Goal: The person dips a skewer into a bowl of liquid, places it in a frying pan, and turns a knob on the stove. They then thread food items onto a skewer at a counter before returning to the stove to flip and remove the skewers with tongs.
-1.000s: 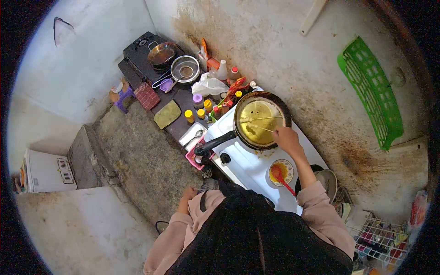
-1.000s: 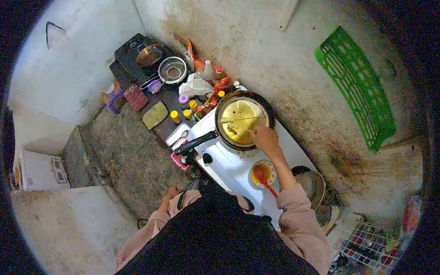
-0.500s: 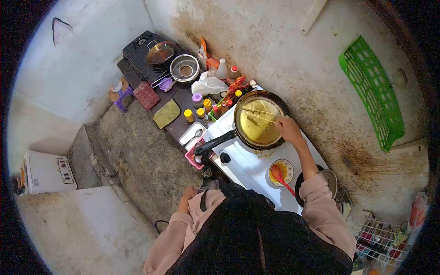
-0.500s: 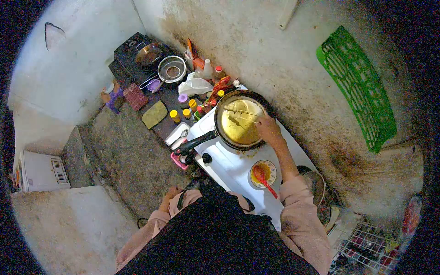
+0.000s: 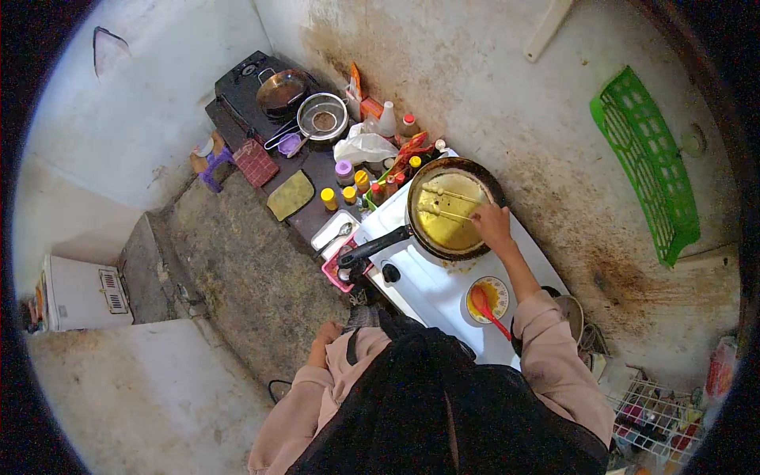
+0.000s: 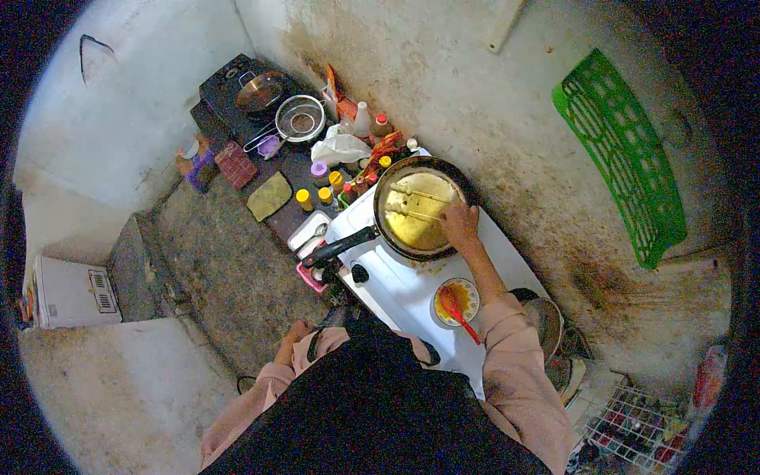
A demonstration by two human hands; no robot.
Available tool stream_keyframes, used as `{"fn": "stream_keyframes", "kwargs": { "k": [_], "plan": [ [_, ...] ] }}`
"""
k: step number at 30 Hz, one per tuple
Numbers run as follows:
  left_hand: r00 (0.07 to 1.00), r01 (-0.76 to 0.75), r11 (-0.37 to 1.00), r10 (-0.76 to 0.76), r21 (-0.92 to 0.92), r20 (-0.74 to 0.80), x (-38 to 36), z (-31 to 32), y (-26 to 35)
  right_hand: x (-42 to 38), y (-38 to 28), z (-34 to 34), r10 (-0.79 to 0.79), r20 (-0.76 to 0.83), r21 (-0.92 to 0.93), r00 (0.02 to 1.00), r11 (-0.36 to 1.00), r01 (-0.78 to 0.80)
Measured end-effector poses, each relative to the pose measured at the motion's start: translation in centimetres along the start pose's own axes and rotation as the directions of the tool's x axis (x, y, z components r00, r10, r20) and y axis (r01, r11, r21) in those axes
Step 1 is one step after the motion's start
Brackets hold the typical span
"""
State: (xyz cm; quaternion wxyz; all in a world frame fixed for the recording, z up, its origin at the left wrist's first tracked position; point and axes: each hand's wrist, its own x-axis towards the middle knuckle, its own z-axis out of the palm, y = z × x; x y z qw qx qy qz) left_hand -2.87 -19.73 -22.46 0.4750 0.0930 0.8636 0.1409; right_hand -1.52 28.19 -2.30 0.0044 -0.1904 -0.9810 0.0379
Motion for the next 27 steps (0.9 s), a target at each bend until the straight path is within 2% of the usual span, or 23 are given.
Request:
{"fn": "stream_keyframes", "kwargs": {
  "k": [2, 5, 8, 11, 14, 15, 18, 20, 22, 24, 27],
  "plan": [
    [0.998, -0.045, 0.997, 0.048, 0.065, -0.05, 0.3, 0.5, -0.5, 0.4, 0.3, 0.4, 0.037, 0.055, -0.003, 0.998, 0.999, -0.036],
    [0.998, -0.009, 1.0, 0.008, -0.008, -0.057, -0.4, 0.1, 0.0, -0.1, 0.4, -0.9, 0.026, -0.048, 0.049, 0.998, 0.999, -0.023],
    [0.999, -0.033, 0.999, 0.032, 0.021, 0.009, -0.6, -0.6, -0.1, -0.7, 0.1, -3.5, 0.081, -0.05, 0.11, 0.995, 0.991, -0.075],
    [0.999, -0.051, 0.999, 0.051, -0.001, 0.0, -0.9, -1.3, -0.2, -2.2, 0.5, -4.1, 0.205, -0.195, 0.25, 0.959, 0.956, -0.154],
    [0.991, -0.105, 0.986, 0.094, 0.127, 0.091, 1.5, -1.2, -1.8, -4.8, -0.6, -5.5, 0.351, -0.229, 0.481, 0.908, 0.852, -0.208],
    [0.983, -0.13, 0.988, 0.116, 0.089, 0.145, 3.4, -0.5, -3.4, -5.9, -1.1, -5.6, 0.387, -0.21, 0.506, 0.898, 0.829, -0.239],
    [0.994, -0.038, 0.986, 0.022, 0.161, 0.104, 1.8, -3.0, -1.1, -9.2, -3.5, -5.9, 0.462, -0.148, 0.538, 0.875, 0.779, -0.321],
    [0.989, -0.074, 0.981, 0.05, 0.178, 0.137, 3.0, -3.5, -1.8, -11.1, -6.0, -6.4, 0.471, -0.103, 0.515, 0.876, 0.779, -0.358],
    [0.981, -0.134, 0.969, 0.1, 0.208, 0.165, 4.1, -3.9, -2.2, -12.9, -8.7, -6.5, 0.468, -0.015, 0.652, 0.884, 0.674, -0.346],
    [0.968, -0.214, 0.945, 0.17, 0.249, 0.186, 5.0, -4.7, -2.0, -14.7, -10.4, -3.7, 0.36, 0.03, 0.672, 0.933, 0.683, -0.285],
    [0.946, -0.298, 0.91, 0.242, 0.288, 0.215, 5.8, -5.6, -2.0, -17.6, -13.0, 0.6, 0.169, 0.304, 0.738, 0.938, 0.581, -0.344]
  ]
}}
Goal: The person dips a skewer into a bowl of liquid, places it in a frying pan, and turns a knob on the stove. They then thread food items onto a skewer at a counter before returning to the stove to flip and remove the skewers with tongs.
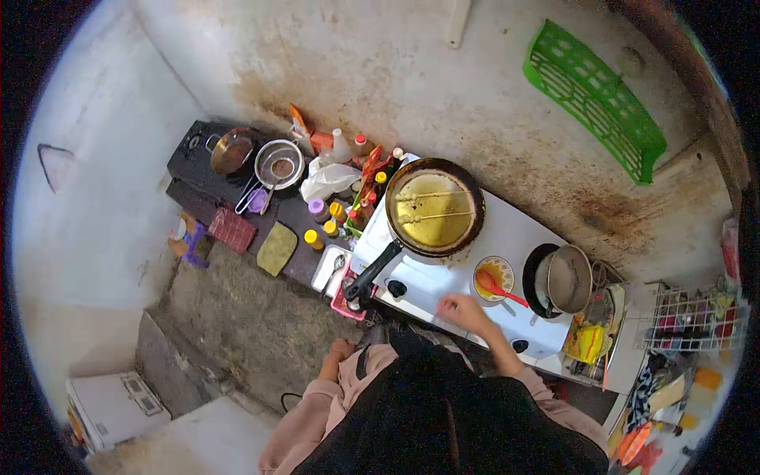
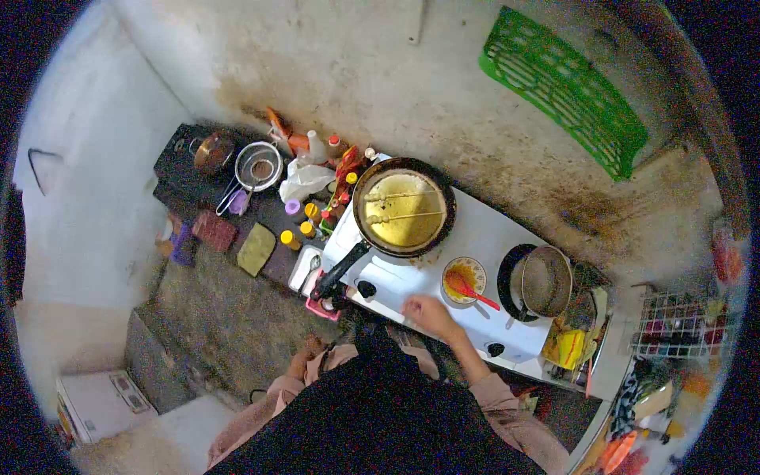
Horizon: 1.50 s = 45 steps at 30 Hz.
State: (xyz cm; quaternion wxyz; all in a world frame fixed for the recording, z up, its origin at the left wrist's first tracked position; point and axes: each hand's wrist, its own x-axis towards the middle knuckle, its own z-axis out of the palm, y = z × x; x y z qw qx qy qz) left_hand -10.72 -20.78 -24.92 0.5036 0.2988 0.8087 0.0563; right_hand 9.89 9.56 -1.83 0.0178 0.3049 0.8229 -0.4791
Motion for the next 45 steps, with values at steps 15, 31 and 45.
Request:
{"fn": "stream_keyframes", "kwargs": {
  "k": [15, 31, 45],
  "plan": [
    [0.93, -0.308, 0.873, 0.194, 0.378, 0.312, 7.2, 1.8, -5.6, -12.0, 17.1, 15.1, 0.355, 0.248, -0.114, 0.901, 0.935, -0.337],
    [0.743, -0.649, 0.232, 0.401, 0.725, 0.536, 7.1, 4.4, 5.0, -28.1, 20.0, 27.3, 0.584, -0.483, 0.218, 0.653, 0.802, -0.556],
    [0.175, -0.852, -0.458, 0.208, 0.254, 0.962, 1.8, 26.1, 20.0, -60.4, 13.9, 53.0, 0.999, 0.034, 0.8, -0.034, -0.048, -0.597]
  ]
}}
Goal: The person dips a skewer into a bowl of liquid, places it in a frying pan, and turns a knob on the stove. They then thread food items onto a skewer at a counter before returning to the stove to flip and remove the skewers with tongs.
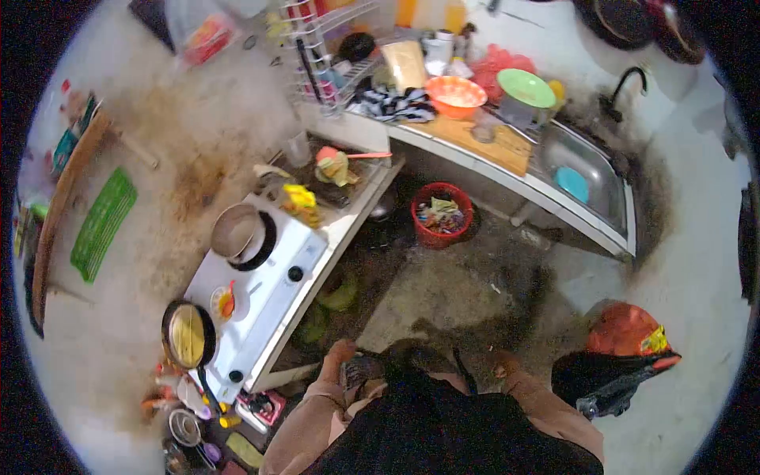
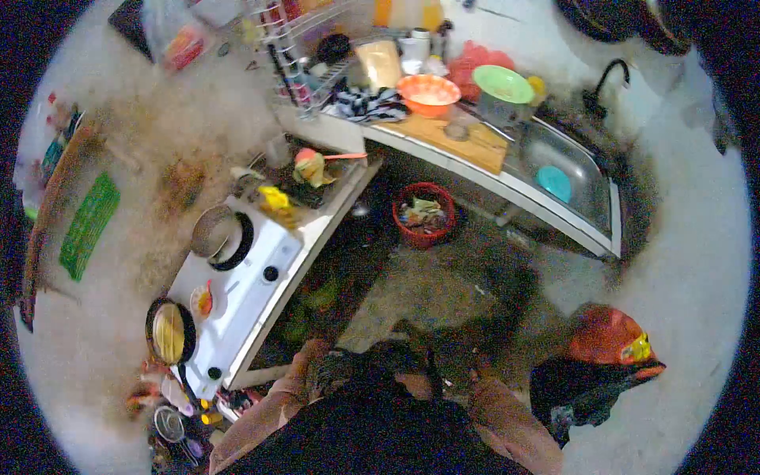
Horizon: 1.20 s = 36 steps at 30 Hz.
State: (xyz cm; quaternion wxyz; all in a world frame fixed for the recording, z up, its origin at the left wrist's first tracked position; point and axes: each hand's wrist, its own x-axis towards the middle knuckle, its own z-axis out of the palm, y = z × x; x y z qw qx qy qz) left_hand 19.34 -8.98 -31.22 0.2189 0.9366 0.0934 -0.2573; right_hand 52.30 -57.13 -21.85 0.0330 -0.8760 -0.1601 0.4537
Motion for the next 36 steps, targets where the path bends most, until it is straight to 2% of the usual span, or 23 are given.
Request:
{"fn": "stream_keyframes", "kwargs": {
  "k": [2, 4, 6, 9, 10, 11, 12, 13, 14, 15, 16, 17, 18, 19, 21, 23, 25, 26, 27, 29, 31, 33, 36],
  "plan": [
    [0.964, 0.201, 0.904, -0.251, -0.378, -0.088, 1.9, -3.0, 4.3, -0.6, 1.6, 0.5, 0.053, 0.009, 0.099, 0.999, 0.994, -0.053],
    [0.896, -0.245, 0.378, -0.263, -0.893, -0.357, -1.4, -5.9, 9.5, -0.5, 1.6, 1.4, 0.064, 0.005, 0.197, 0.998, 0.978, -0.063],
    [0.889, -0.362, -0.037, -0.315, -0.931, -0.333, -3.1, -10.7, 14.5, 0.0, 0.4, 1.7, 0.039, -0.014, 0.296, 0.999, 0.955, -0.033],
    [0.995, 0.068, -0.165, -0.064, -0.984, 0.079, -5.5, -25.1, 21.6, 1.1, -2.8, 1.5, -0.062, -0.064, 0.428, 0.996, 0.9, 0.083],
    [0.986, 0.169, 0.217, -0.042, -0.961, 0.164, 1.7, -20.4, 16.9, 1.2, -4.1, 0.8, -0.107, -0.079, 0.466, 0.991, 0.875, 0.131],
    [0.969, 0.201, 0.646, -0.019, -0.737, 0.247, 8.6, -16.3, 12.7, 1.4, -5.4, -0.1, -0.151, -0.093, 0.502, 0.984, 0.847, 0.178],
    [0.944, 0.146, 0.89, 0.004, -0.431, 0.329, 14.8, -13.1, 9.3, 1.5, -6.7, -1.7, -0.194, -0.093, 0.542, 0.977, 0.813, 0.213],
    [0.968, 0.082, 0.668, 0.122, -0.739, 0.218, 17.7, -12.8, 8.3, 1.4, -7.9, -3.8, -0.233, -0.085, 0.587, 0.969, 0.774, 0.238],
    [0.966, 0.033, 0.262, 0.241, -0.964, 0.099, 20.4, -12.7, 7.5, 1.5, -9.2, -6.0, -0.275, -0.078, 0.62, 0.958, 0.739, 0.262],
    [0.937, 0.024, -0.122, 0.349, -0.992, -0.02, 22.8, -12.8, 6.9, 1.8, -10.6, -8.6, -0.324, -0.085, 0.651, 0.942, 0.698, 0.299],
    [0.955, -0.148, 0.221, 0.286, -0.964, -0.081, 23.1, -16.5, 8.2, 2.5, -12.2, -11.1, -0.373, -0.111, 0.658, 0.921, 0.667, 0.349],
    [0.965, -0.25, 0.621, 0.22, -0.742, -0.142, 23.0, -20.9, 9.9, 3.1, -13.9, -13.6, -0.421, -0.142, 0.646, 0.896, 0.646, 0.406],
    [0.968, -0.229, 0.866, 0.152, -0.445, -0.201, 21.7, -27.3, 13.2, 5.7, -15.7, -15.5, -0.535, -0.327, 0.471, 0.779, 0.623, 0.625],
    [0.962, -0.248, 0.805, 0.139, -0.539, -0.236, 20.8, -32.2, 15.3, 8.2, -17.4, -17.4, -0.617, -0.491, 0.235, 0.615, 0.585, 0.776],
    [0.923, -0.349, 0.68, 0.13, -0.645, -0.362, 21.1, -39.3, 17.5, 5.0, -24.8, -26.1, -0.541, -0.348, 0.443, 0.765, 0.624, 0.643],
    [0.889, -0.412, 0.6, 0.1, -0.686, -0.446, 21.9, -44.9, 17.9, 3.9, -30.5, -33.0, -0.68, -0.457, 0.248, 0.574, 0.522, 0.816],
    [0.847, -0.499, 0.508, 0.115, -0.702, -0.518, 20.8, -52.1, 19.3, 1.7, -35.9, -39.1, -0.709, -0.476, 0.377, 0.521, 0.37, 0.849],
    [0.793, -0.588, 0.442, 0.149, -0.678, -0.591, 20.9, -54.9, 19.5, 1.6, -38.0, -42.2, -0.793, -0.494, 0.239, 0.356, 0.269, 0.933],
    [0.786, -0.594, 0.441, 0.141, -0.673, -0.602, 20.8, -57.8, 19.5, 1.9, -40.1, -44.2, -0.762, -0.508, 0.334, 0.402, 0.256, 0.907],
    [0.754, -0.626, 0.424, 0.115, -0.655, -0.646, 20.9, -63.1, 18.7, 1.5, -44.1, -49.5, -0.787, -0.575, 0.143, 0.224, 0.173, 0.974],
    [0.689, -0.678, 0.418, 0.073, -0.605, -0.722, 22.2, -67.5, 17.5, 2.7, -47.5, -54.2, -0.812, -0.527, 0.226, 0.252, 0.152, 0.962],
    [0.659, -0.691, 0.393, -0.001, -0.606, -0.752, 23.2, -71.4, 16.6, 5.3, -50.9, -58.3, -0.818, -0.551, 0.12, 0.168, 0.122, 0.985],
    [0.673, -0.56, 0.632, -0.032, -0.536, -0.739, 26.2, -76.7, 13.8, 10.3, -55.6, -64.3, -0.828, -0.549, -0.043, 0.108, 0.157, 0.987]
  ]
}}
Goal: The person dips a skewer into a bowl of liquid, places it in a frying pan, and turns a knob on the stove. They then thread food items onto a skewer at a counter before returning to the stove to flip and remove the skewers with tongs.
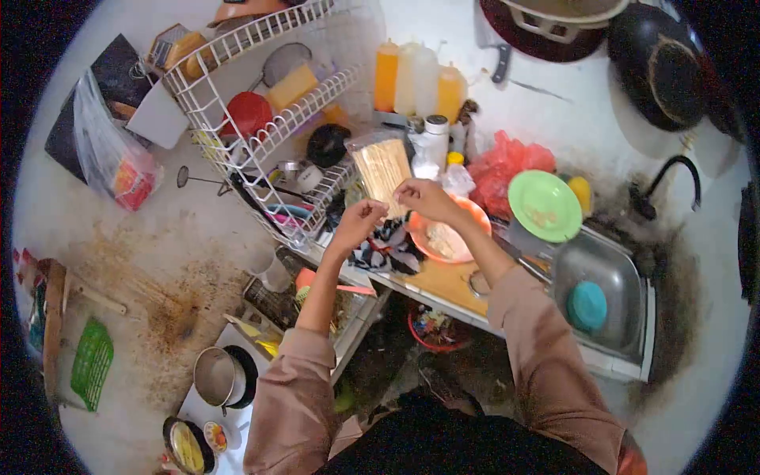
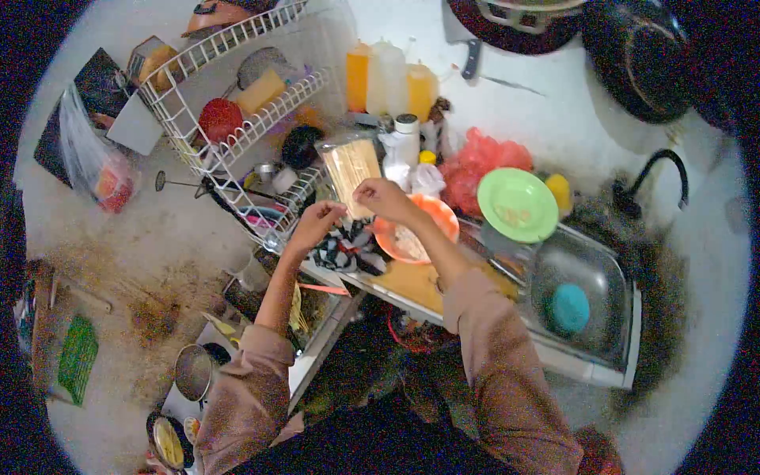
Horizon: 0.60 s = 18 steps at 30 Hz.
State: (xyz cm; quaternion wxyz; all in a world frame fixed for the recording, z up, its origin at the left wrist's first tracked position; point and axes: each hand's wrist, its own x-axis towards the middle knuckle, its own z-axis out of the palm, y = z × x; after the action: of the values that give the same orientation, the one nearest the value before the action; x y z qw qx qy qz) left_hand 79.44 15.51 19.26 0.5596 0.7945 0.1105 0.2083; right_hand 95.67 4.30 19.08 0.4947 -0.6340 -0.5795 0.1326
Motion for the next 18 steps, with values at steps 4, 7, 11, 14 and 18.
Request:
{"fn": "stream_keyframes", "kwargs": {
  "k": [4, 7, 11, 14, 18],
  "plan": [
    [0.997, -0.06, 0.997, 0.062, 0.047, -0.051, 6.7, -2.3, -3.0, 8.3, 5.6, -2.3, 0.043, -0.032, -0.168, 0.999, 0.985, -0.048],
    [0.993, 0.066, 0.966, -0.039, 0.25, -0.11, 10.1, -2.8, -4.5, 13.8, 9.0, -3.4, -0.006, -0.043, -0.3, 0.999, 0.954, -0.007],
    [0.875, -0.178, 0.661, 0.445, 0.729, -0.189, 11.8, -0.8, -6.8, 19.6, 10.2, -3.3, -0.132, -0.039, -0.401, 0.991, 0.91, 0.105],
    [0.916, -0.081, 0.632, 0.352, 0.771, -0.193, 11.7, 1.4, -5.9, 22.8, 11.2, -2.7, -0.157, 0.044, -0.397, 0.987, 0.904, 0.161],
    [0.948, -0.036, 0.506, 0.29, 0.862, -0.131, 12.1, 2.7, -9.1, 25.8, 12.5, -2.9, -0.162, 0.28, -0.459, 0.946, 0.843, 0.28]
  ]
}}
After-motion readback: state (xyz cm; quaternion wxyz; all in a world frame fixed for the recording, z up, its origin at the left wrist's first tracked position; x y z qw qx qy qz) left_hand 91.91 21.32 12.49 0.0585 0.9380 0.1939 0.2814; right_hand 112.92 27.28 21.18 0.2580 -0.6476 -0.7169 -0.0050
